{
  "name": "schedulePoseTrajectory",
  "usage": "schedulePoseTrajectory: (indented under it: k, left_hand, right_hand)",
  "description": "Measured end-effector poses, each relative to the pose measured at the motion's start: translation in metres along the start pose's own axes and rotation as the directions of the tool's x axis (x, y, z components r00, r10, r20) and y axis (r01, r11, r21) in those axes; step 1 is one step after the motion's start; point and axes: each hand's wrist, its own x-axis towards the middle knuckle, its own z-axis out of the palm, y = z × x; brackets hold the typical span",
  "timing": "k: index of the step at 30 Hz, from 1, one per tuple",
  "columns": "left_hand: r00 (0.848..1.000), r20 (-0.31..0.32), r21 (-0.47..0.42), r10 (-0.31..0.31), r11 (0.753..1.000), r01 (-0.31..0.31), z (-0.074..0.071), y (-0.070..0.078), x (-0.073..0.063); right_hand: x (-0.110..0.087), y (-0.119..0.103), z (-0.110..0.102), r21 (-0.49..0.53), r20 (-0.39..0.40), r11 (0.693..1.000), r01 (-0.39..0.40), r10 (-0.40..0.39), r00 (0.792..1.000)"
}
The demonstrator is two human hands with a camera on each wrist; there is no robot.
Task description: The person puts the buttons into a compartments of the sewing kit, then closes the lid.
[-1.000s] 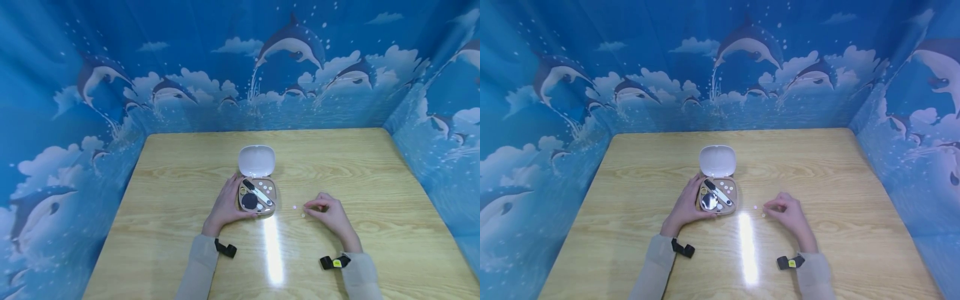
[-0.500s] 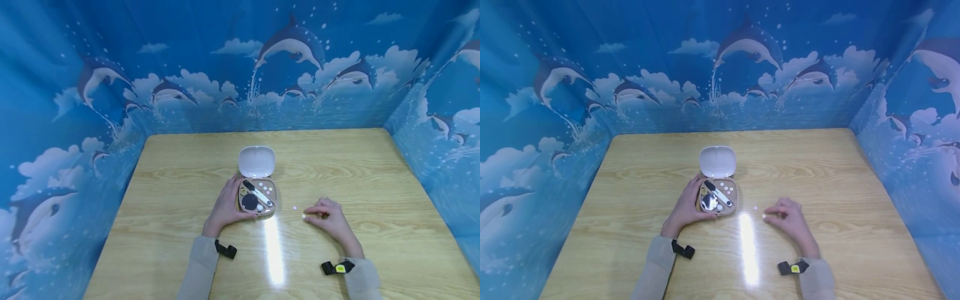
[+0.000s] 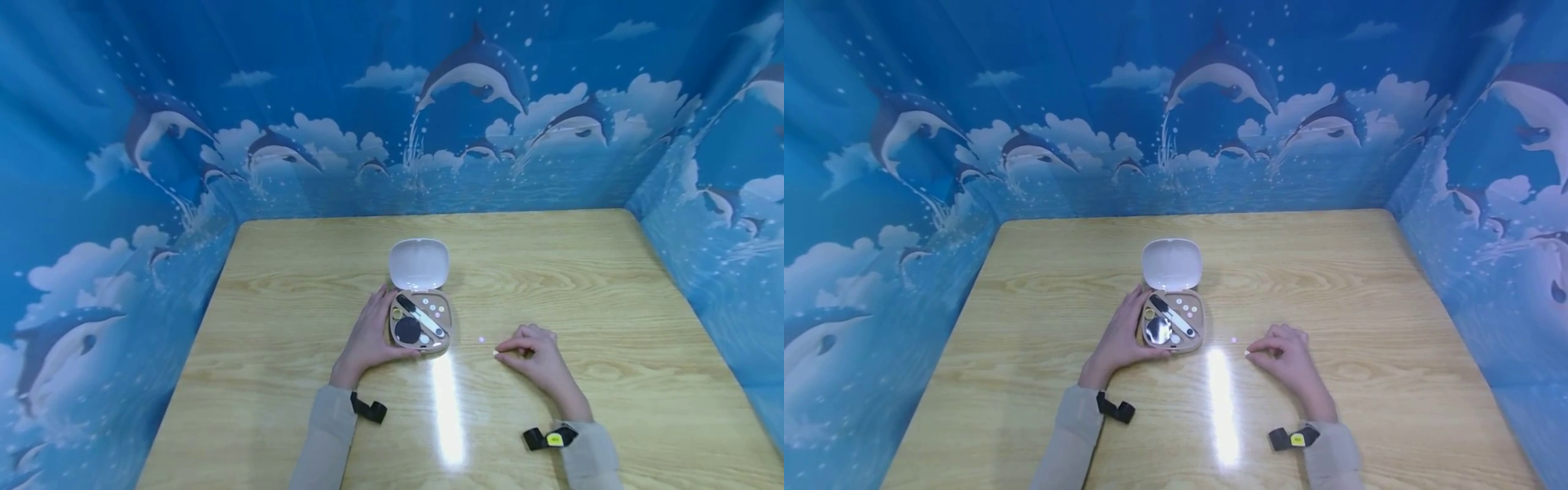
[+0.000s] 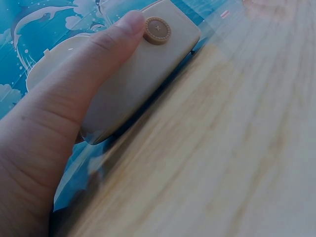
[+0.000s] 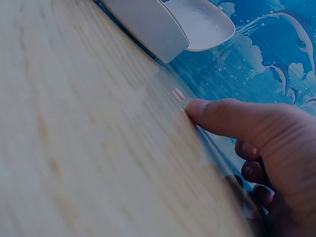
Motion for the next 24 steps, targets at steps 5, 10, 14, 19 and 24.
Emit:
schedulePoseTrajectory:
  k: [5,10,14,19,24]
  left_hand:
    - [1.000,-0.001,-0.004,-0.001,1.000,0.001,0.0000,0.0004,-0.0001]
    - [1.000,-0.005,0.003,0.015,1.000,-0.015,-0.0005,0.0003,0.0004]
    - [1.000,-0.009,0.011,0.026,1.000,-0.026,-0.0002,-0.0002,0.0005]
    - [0.999,-0.015,0.011,0.035,0.999,-0.035,0.0004,-0.0006,0.0005]
    - [1.000,-0.014,0.007,0.027,1.000,-0.027,0.0009,-0.0007,0.0008]
  right_hand:
    - [-0.0004,0.0002,0.0002,0.002,0.002,1.000,0.004,-0.004,1.000]
    - [0.0005,-0.0027,-0.0001,0.003,0.002,1.000,0.009,-0.009,1.000]
    - [0.0016,-0.0059,-0.0007,0.003,-0.004,1.000,0.024,-0.024,1.000]
    - [0.0015,-0.0069,-0.0005,-0.003,-0.003,1.000,0.027,-0.027,1.000]
    - [0.0011,-0.0066,-0.0001,0.003,0.002,1.000,0.023,-0.023,1.000]
